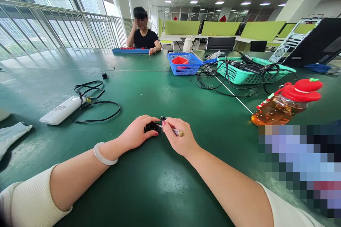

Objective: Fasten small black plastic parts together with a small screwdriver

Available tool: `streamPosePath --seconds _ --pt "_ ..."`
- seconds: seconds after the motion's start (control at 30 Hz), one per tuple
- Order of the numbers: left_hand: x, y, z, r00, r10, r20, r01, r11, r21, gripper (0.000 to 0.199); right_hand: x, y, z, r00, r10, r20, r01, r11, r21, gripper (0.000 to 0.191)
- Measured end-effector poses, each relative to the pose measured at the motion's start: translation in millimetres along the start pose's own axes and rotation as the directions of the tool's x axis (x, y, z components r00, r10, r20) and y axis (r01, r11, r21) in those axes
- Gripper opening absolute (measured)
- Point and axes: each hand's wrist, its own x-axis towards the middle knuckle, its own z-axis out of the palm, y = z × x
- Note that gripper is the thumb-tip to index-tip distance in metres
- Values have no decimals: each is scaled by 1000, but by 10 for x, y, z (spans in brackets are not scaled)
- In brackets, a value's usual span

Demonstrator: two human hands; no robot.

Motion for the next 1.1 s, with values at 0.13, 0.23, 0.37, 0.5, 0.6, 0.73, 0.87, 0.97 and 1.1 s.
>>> streamPosePath --seconds 0.13,0.23,0.37,0.5,0.6,0.73,0.87,0.97,1.1 --pt "-13 48 -39 999 22 -43 -24 999 -26 36 -28 39 -26 996 -68 -65 69 997 21 36" --pt "-14 66 -64 991 -11 -131 18 999 48 36 -46 64 -42 982 -73 -176 92 991 100 35" --pt "-11 36 -59 965 -158 -207 199 961 192 35 -13 115 -33 964 30 -264 0 994 111 36" --pt "-25 -5 -25 961 -206 -186 254 921 295 32 51 203 -20 958 148 -247 -124 986 108 45" --pt "-37 -14 -11 957 -213 -196 266 914 307 32 71 250 -16 960 187 -208 -166 980 114 47" --pt "-41 -11 -10 950 -225 -215 284 909 304 27 60 253 -12 966 156 -207 -138 986 97 46" --pt "-35 -9 -7 948 -202 -244 273 914 301 21 44 232 -22 962 125 -244 -113 992 61 49" --pt "-27 6 -9 958 -148 -244 209 946 248 23 39 213 -33 965 90 -247 -82 996 41 51" --pt "-37 43 -13 992 10 -129 10 987 159 28 42 186 -34 977 32 -211 -39 999 -28 50"
